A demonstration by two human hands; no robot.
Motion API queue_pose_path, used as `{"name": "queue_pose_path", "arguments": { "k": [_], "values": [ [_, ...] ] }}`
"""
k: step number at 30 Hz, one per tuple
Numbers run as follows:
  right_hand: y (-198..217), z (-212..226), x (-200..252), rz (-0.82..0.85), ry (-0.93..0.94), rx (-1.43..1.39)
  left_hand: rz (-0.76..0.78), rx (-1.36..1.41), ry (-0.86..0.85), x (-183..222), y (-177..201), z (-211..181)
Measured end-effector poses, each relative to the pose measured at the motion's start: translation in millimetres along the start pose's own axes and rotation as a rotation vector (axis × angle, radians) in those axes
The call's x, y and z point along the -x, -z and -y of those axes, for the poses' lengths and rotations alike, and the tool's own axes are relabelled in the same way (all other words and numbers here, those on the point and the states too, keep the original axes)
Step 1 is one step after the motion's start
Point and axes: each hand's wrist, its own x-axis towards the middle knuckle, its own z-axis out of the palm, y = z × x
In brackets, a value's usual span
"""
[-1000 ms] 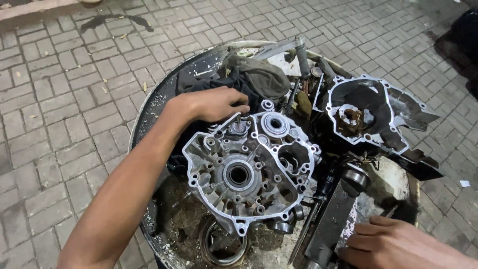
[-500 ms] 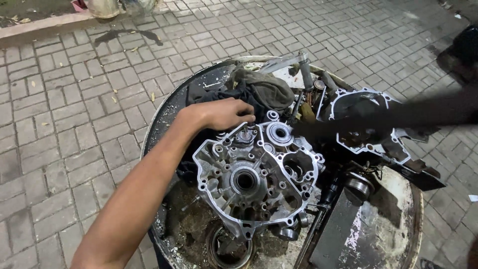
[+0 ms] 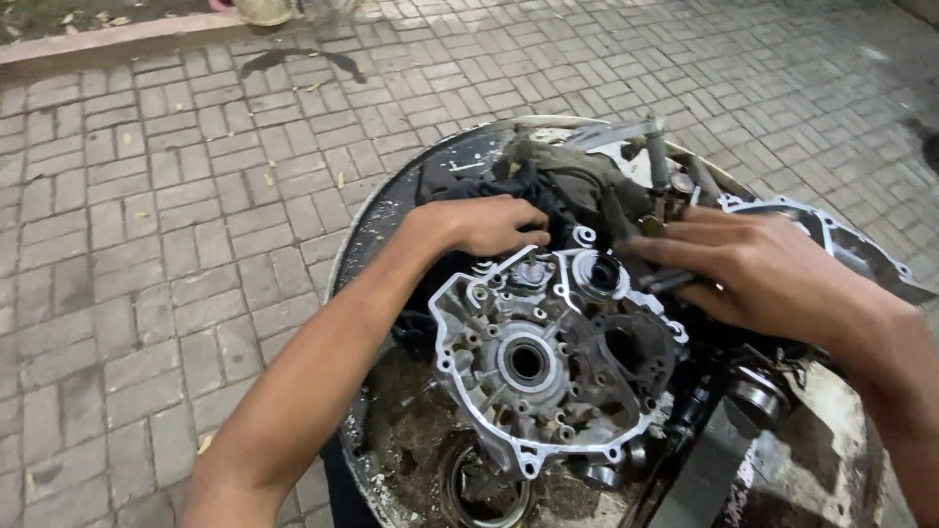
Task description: Cleaning and inspecting the internal components of a disassembled motorcycle engine casing using a small tool.
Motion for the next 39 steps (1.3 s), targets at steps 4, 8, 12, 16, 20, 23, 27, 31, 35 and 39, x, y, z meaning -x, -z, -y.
{"name": "queue_pose_path", "arguments": {
  "k": [4, 8, 12, 16, 20, 23, 27, 31, 35, 39],
  "values": [
    [-0.7, -4.1, 7.0, 0.19, -0.128, -0.012, 0.024, 0.063, 0.043, 3.0, 1.4, -2.4],
    [3.0, -1.2, 14.5, 0.461, -0.324, 0.049, 0.054, 0.081, 0.072, 2.8, 1.5, -5.7],
    [13.7, 5.9, 13.9, 0.409, -0.334, -0.072, 0.042, 0.069, 0.062, 1.7, 0.4, -2.8],
    [17.6, 25.8, 6.1, 0.236, 0.033, -0.362, 0.03, 0.046, 0.06, 1.4, -0.5, -1.3],
    [40.2, 87.7, -27.1, 0.149, 0.269, -0.687, 0.029, 0.025, 0.053, 0.5, 0.3, -0.6],
    [49.4, 116.4, -47.3, 0.18, 0.366, -0.747, 0.026, 0.024, 0.037, -0.6, 0.2, 0.4],
    [42.3, 125.4, -64.1, 0.217, 0.34, -0.836, 0.026, 0.068, 0.049, 0.6, -0.1, -0.3],
    [42.1, 126.9, -68.8, 0.21, 0.329, -1.005, 0.025, 0.065, 0.046, -1.3, -0.5, 2.2],
    [36.9, 126.1, -69.8, 0.241, 0.309, -1.32, 0.047, 0.057, 0.038, -7.7, -2.7, 6.9],
    [21.0, 112.8, -69.0, 0.262, 0.294, -1.63, 0.055, 0.051, 0.044, 4.0, 3.8, -4.2]
  ]
}}
